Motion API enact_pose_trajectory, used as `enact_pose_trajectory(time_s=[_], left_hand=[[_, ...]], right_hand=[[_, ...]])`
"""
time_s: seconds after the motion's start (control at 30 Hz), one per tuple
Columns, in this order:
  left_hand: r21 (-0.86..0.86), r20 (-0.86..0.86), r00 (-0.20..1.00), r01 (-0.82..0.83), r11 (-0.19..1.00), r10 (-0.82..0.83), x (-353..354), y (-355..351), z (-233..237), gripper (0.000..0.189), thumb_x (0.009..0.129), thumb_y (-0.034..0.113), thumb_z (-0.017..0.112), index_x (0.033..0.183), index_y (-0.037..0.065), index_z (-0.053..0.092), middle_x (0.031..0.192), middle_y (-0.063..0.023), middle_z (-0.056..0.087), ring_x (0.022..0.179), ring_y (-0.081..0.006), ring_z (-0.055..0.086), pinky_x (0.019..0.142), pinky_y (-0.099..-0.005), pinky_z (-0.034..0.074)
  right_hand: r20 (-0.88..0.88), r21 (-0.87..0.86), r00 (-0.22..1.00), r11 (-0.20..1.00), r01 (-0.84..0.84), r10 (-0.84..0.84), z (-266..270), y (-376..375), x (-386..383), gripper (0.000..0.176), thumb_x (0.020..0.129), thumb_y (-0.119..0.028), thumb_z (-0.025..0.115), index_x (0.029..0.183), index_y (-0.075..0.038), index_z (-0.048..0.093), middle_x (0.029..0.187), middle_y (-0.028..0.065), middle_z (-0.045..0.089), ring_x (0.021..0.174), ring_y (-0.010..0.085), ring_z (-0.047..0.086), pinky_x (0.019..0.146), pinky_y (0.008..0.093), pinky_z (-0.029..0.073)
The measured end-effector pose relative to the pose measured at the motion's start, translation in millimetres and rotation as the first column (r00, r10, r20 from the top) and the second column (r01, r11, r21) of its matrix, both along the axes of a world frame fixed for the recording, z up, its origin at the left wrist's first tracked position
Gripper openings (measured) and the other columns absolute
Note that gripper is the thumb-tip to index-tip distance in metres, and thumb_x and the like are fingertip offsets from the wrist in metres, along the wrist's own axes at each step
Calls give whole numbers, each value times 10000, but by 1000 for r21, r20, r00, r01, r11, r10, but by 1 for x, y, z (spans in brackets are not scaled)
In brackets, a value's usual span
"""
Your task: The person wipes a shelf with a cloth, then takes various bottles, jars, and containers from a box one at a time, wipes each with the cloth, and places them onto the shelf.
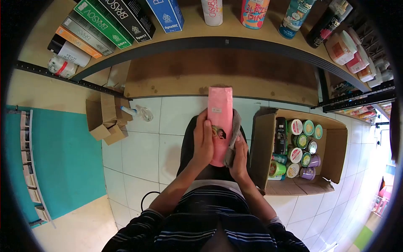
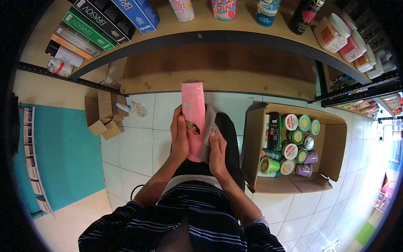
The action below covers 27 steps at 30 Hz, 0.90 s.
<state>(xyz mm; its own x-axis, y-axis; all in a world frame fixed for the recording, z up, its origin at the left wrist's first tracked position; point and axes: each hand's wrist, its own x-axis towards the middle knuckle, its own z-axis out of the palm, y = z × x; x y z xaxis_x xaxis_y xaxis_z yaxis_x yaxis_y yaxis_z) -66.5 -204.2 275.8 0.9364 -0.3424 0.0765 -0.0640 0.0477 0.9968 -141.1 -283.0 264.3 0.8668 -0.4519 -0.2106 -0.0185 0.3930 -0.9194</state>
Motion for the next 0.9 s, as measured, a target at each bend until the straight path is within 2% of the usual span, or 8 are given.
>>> enact_pose_trajectory(time_s=[0.07, 0.23, 0.33, 0.4, 0.53, 0.6, 0.83, 0.9], left_hand=[[-54, -102, 995, 2, 999, -7, -8, -4, -1, 382, 937, 295, 349, 1155, -16, 389, 1064, -84, 467, 976, -121, 436, 869, -259, 345], [331, 313, 949, -130, 934, 21, 5, -6, -10, 411, 703, 208, 683, 943, 1, 421, 906, -152, 524, 741, -243, 527, 643, -312, 417], [319, 23, 999, 16, 948, -25, 27, 4, -19, 471, 693, 207, 700, 1005, -12, 424, 919, -126, 517, 785, -184, 537, 697, -309, 442], [288, 32, 998, -61, 956, 53, 51, 16, -43, 467, 692, 166, 705, 1025, -7, 428, 904, -100, 527, 753, -166, 543, 650, -292, 460], [-115, -73, 965, -258, 959, 251, 116, 50, -72, 519, 696, 28, 656, 1151, 19, 406, 944, -36, 526, 803, -129, 539, 661, -244, 468], [-167, 78, 948, -293, 941, 309, 167, 80, -116, 456, 675, -4, 642, 1088, 27, 450, 908, -37, 530, 787, -129, 544, 630, -231, 467], [306, 288, 800, -597, 742, 526, 313, 163, -191, 273, 624, 7, 679, 847, 22, 522, 724, -40, 567, 609, -134, 555, 521, -252, 467], [226, 256, 802, -593, 773, 540, 317, 165, -194, 262, 622, 7, 682, 833, 19, 526, 724, -47, 570, 614, -134, 557, 512, -256, 470]], right_hand=[[64, 28, 995, 997, 73, -75, -6, 2, 4, 452, 935, -289, 325, 1214, 54, 420, 1066, 88, 536, 973, 132, 464, 875, 248, 352], [66, -107, 998, 994, 5, 2, -16, 5, 7, 427, 938, -282, 323, 1176, 52, 442, 1033, 85, 546, 934, 134, 475, 843, 253, 367], [-3, -101, 998, 993, -63, 63, -50, 5, 9, 399, 932, -278, 343, 1120, 46, 480, 974, 97, 563, 896, 126, 485, 802, 254, 381], [-109, -354, 981, 916, -188, 159, -65, 5, 6, 382, 923, -286, 369, 1045, 43, 522, 858, 113, 577, 821, 113, 492, 733, 273, 405], [-290, -366, 945, 895, -255, 151, -120, 9, -29, 360, 902, -284, 409, 995, 34, 550, 731, 153, 573, 671, 167, 537, 637, 313, 427], [-397, -596, 898, 691, -408, 188, -122, 13, -34, 352, 879, -283, 440, 1003, 24, 559, 651, 190, 562, 562, 266, 564, 561, 350, 431], [-386, -568, 912, 744, -352, 137, -118, 18, -25, 358, 853, -296, 477, 1021, 4, 573, 648, 226, 566, 565, 333, 592, 519, 377, 443], [-465, -548, 870, 717, -430, 166, -117, 18, -23, 347, 848, -280, 483, 1026, 3, 576, 657, 222, 573, 569, 337, 594, 522, 374, 450]])
